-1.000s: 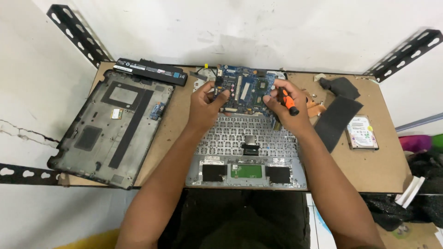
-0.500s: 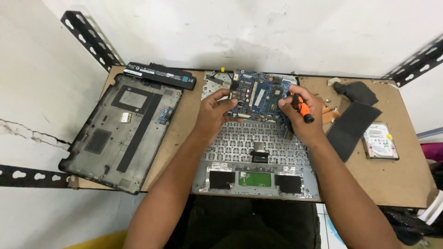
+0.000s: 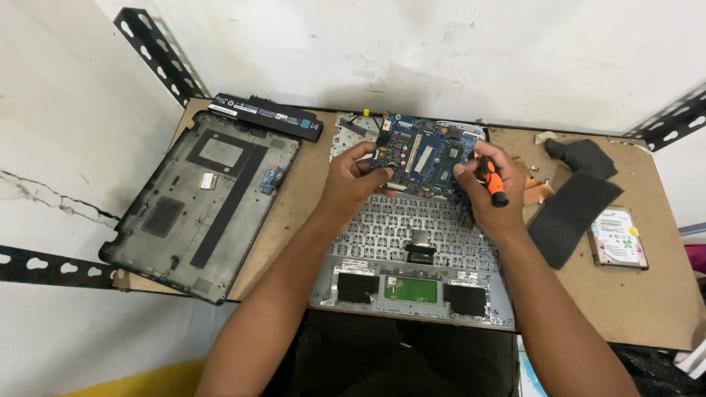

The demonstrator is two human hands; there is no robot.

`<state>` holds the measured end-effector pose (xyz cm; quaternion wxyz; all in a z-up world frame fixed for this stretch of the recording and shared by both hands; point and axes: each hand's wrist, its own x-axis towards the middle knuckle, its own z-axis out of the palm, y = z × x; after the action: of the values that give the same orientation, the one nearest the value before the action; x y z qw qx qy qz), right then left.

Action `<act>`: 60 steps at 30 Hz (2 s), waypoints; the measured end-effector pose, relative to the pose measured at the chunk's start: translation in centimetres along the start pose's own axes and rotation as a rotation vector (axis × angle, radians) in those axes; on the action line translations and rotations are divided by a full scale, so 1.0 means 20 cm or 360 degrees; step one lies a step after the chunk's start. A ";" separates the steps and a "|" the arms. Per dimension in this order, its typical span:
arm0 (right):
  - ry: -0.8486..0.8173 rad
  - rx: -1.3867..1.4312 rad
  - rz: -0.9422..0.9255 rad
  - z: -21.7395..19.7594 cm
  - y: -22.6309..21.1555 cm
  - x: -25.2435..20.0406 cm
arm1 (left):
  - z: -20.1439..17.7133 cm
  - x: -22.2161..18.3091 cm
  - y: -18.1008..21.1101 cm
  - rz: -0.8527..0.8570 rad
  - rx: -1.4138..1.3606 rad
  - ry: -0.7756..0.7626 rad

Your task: A person is working on the internal components of a laptop, handling the motherboard and using a screwdriver to adjust parts.

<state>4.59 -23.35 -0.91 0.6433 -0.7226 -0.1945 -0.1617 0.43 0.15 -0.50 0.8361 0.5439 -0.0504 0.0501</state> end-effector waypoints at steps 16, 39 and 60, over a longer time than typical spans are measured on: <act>-0.0008 0.0085 -0.0111 0.02 0.00 -0.01 | 0.06 0.00 0.05 -0.0004 0.0078 0.0073; -0.0060 0.0059 -0.0183 0.03 -0.03 -0.02 | 0.07 0.00 0.05 0.0005 0.0075 0.0131; -0.0035 0.0061 -0.0206 0.04 -0.05 -0.02 | 0.08 -0.03 0.11 -0.0001 0.0171 0.0010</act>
<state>3.86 -22.59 -0.36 0.6432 -0.6977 -0.2510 -0.1911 -0.42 -0.56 2.03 0.8059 0.5878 -0.0448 0.0541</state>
